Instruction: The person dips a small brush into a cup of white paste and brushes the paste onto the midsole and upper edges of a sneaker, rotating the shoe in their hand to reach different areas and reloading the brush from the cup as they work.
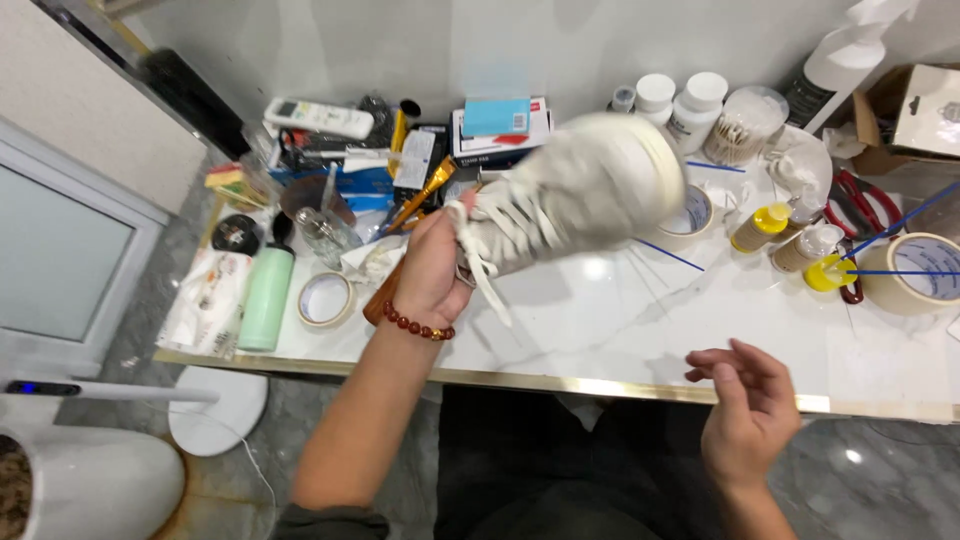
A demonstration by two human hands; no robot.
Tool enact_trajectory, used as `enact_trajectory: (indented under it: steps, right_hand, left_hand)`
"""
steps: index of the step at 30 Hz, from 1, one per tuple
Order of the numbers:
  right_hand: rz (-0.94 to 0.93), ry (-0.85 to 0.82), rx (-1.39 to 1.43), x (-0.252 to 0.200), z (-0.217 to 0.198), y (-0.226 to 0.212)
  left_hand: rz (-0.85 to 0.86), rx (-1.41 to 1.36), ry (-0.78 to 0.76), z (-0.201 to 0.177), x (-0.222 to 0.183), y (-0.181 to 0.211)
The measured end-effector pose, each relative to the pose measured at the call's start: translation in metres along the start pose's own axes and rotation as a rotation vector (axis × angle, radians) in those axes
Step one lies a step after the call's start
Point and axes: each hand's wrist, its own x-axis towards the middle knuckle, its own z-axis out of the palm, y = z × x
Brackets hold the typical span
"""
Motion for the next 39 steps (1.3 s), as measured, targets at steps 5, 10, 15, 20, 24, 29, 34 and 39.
enact_trajectory:
  steps: [5,10,15,20,24,29,34,39]
  right_hand:
    - [-0.001,-0.107,0.082,-0.005,0.022,-0.02]
    - [0.032,-0.204,0.07,-0.014,0.028,-0.025]
    - [0.073,-0.288,0.065,-0.02,0.031,-0.024]
    - [-0.128,-0.434,-0.098,-0.005,0.056,-0.057]
    - [-0.498,-0.541,-0.375,0.018,0.096,-0.11]
    - [-0.67,-0.525,-0.452,0.029,0.128,-0.132]
    - [-0.704,-0.511,-0.435,0.027,0.139,-0.128]
    - [-0.705,-0.551,-0.424,0.029,0.136,-0.122]
  left_hand:
    - [0.013,-0.313,-0.065,-0.01,-0.007,-0.016]
    - [-0.059,-0.448,-0.094,-0.007,-0.031,-0.025]
    - [0.001,-0.523,-0.122,-0.025,-0.033,-0.035]
    - [-0.015,-0.54,-0.176,-0.04,-0.033,-0.04]
    - [-0.003,-0.453,-0.141,-0.01,-0.054,-0.03]
    - [-0.009,-0.622,-0.136,-0.007,-0.077,-0.04]
    - [-0.017,-0.655,-0.208,-0.009,-0.085,-0.041]
    - [-0.019,-0.592,-0.159,-0.029,-0.079,-0.045]
